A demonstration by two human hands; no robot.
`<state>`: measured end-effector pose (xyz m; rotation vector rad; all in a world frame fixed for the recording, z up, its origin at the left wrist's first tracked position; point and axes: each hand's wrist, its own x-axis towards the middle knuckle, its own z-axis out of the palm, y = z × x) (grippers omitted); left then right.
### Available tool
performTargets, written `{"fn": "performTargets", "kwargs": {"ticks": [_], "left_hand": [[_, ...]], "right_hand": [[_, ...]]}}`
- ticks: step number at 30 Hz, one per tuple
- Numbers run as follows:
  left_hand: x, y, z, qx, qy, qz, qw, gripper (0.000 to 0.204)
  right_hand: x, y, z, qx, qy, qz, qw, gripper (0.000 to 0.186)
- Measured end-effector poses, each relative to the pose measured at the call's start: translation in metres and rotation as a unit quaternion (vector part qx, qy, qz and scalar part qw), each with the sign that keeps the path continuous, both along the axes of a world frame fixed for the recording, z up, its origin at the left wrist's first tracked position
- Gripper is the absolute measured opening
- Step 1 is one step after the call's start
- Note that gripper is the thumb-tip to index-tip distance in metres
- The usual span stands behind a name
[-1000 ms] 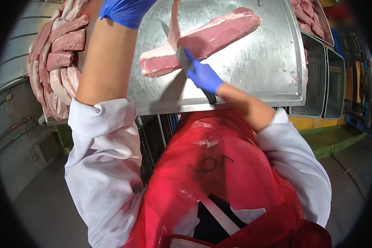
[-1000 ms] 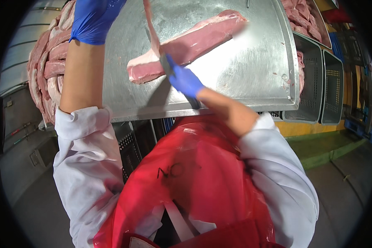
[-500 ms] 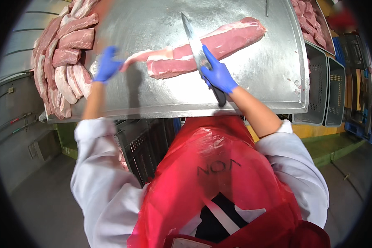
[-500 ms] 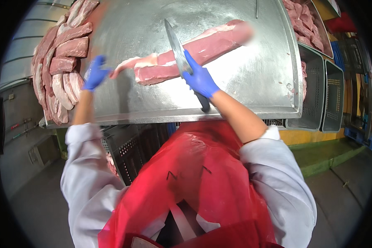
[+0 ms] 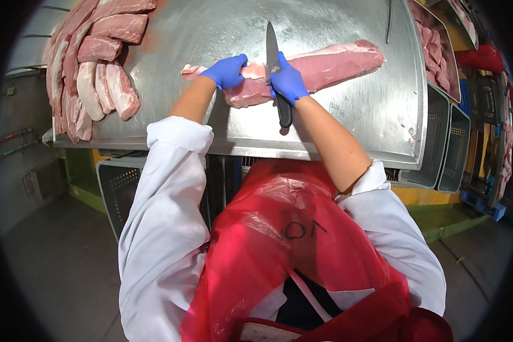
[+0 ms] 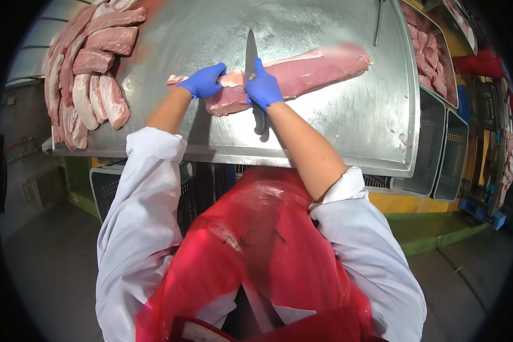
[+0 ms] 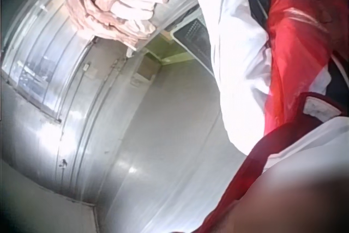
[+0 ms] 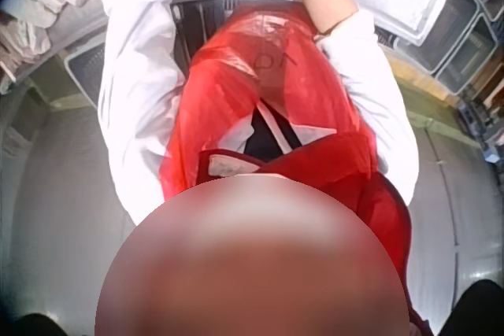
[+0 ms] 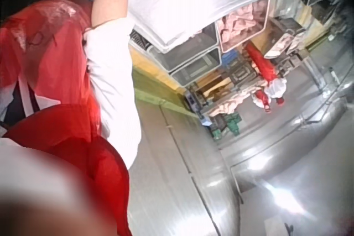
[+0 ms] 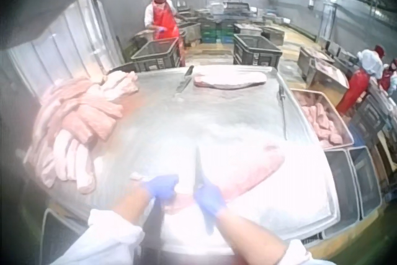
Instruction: The person trims fat and connective tissue from large pork loins using a boning knife on a stainless steel table. They repeatedly lift and rotate the meat, remove trimmed pieces, and place finished loins into a nearby basket.
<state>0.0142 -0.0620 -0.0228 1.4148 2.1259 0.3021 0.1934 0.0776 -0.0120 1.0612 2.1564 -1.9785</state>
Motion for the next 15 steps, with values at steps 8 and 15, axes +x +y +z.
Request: {"fn": "performTargets", "kwargs": {"ticks": [8, 15], "left_hand": [[0.006, 0.020, 0.067, 0.074, 0.113, -0.012, 0.991, 0.026], [0.023, 0.044, 0.108, 0.056, 0.134, -0.041, 0.989, 0.019]], "right_hand": [[0.085, -0.037, 0.016, 0.148, 0.008, 0.174, 0.974, 0.071], [0.017, -0.036, 0.014, 0.116, 0.009, 0.103, 0.988, 0.071]]}}
